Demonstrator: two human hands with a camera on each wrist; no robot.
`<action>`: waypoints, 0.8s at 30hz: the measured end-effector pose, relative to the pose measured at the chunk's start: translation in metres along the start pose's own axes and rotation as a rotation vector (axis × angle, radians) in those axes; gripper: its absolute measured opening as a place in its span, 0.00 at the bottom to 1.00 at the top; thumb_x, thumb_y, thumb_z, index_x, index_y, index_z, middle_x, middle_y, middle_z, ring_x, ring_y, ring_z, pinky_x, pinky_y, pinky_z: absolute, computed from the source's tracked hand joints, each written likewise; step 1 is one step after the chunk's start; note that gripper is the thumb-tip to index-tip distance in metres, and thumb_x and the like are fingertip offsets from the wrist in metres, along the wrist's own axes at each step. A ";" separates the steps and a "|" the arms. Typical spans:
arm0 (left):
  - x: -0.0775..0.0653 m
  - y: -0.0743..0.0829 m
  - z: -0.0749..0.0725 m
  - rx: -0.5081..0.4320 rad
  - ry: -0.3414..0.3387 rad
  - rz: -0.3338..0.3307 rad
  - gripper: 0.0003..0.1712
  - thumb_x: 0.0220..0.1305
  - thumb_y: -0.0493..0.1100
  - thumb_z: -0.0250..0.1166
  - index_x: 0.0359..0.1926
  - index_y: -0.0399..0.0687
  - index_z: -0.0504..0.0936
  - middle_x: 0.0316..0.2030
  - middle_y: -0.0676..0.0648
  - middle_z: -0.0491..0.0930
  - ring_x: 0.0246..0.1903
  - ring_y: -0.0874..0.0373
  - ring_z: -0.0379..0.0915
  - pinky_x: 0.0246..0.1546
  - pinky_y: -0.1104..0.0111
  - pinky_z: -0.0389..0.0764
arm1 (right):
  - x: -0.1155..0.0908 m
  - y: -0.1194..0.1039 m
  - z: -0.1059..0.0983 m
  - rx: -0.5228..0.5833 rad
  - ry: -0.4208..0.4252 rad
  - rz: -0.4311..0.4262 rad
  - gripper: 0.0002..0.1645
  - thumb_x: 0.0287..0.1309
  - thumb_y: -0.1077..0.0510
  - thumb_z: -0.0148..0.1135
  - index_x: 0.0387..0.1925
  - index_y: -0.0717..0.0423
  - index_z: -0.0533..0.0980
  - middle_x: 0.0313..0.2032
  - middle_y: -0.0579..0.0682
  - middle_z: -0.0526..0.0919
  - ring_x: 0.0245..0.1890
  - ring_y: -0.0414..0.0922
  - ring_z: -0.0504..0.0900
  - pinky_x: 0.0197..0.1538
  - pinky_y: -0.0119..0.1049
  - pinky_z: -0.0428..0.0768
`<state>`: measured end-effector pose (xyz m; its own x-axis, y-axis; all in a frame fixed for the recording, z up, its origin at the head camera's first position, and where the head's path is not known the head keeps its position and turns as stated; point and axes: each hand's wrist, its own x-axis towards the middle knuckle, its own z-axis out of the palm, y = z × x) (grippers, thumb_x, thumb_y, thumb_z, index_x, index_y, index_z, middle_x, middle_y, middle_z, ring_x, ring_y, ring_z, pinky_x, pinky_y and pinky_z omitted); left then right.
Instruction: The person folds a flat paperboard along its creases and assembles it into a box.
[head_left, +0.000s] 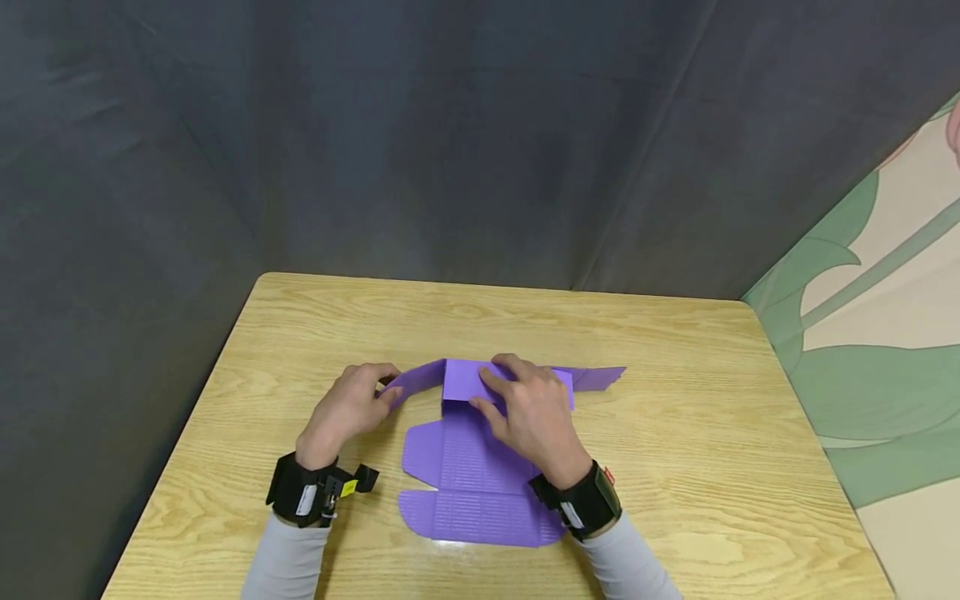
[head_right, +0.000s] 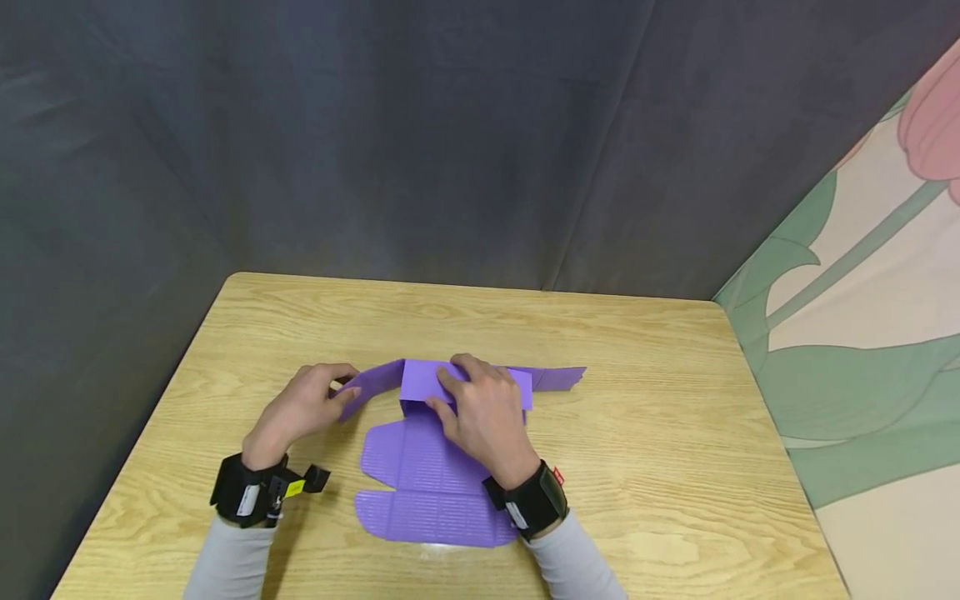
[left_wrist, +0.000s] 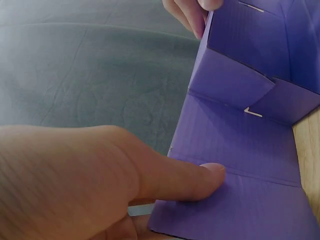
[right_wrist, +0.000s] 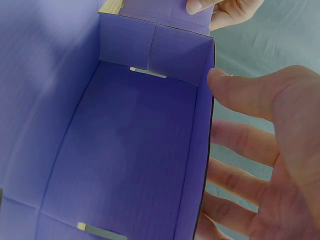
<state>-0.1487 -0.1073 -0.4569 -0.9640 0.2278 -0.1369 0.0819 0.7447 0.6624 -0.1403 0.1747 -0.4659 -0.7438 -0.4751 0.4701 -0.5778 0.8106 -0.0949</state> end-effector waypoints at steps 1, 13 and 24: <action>0.000 0.001 0.000 0.003 -0.005 -0.001 0.12 0.75 0.38 0.66 0.55 0.41 0.87 0.50 0.38 0.88 0.42 0.51 0.84 0.39 0.62 0.85 | 0.000 0.000 0.000 -0.001 0.000 0.002 0.24 0.61 0.41 0.76 0.54 0.49 0.90 0.53 0.54 0.88 0.50 0.54 0.90 0.46 0.52 0.87; 0.002 0.011 0.014 0.134 -0.085 -0.050 0.17 0.64 0.36 0.73 0.53 0.41 0.81 0.41 0.43 0.84 0.36 0.52 0.79 0.35 0.59 0.81 | -0.002 0.001 -0.002 -0.005 0.001 0.011 0.24 0.61 0.41 0.77 0.54 0.48 0.90 0.54 0.53 0.88 0.50 0.54 0.90 0.46 0.52 0.87; 0.000 0.020 0.027 0.223 -0.089 -0.067 0.21 0.69 0.38 0.69 0.58 0.34 0.78 0.45 0.37 0.84 0.40 0.48 0.81 0.40 0.52 0.84 | 0.000 0.000 -0.003 0.001 0.005 0.004 0.24 0.61 0.41 0.77 0.54 0.49 0.90 0.54 0.54 0.88 0.50 0.54 0.90 0.46 0.52 0.87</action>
<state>-0.1399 -0.0752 -0.4638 -0.9440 0.2198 -0.2460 0.0815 0.8780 0.4716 -0.1391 0.1761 -0.4633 -0.7444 -0.4701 0.4743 -0.5752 0.8121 -0.0978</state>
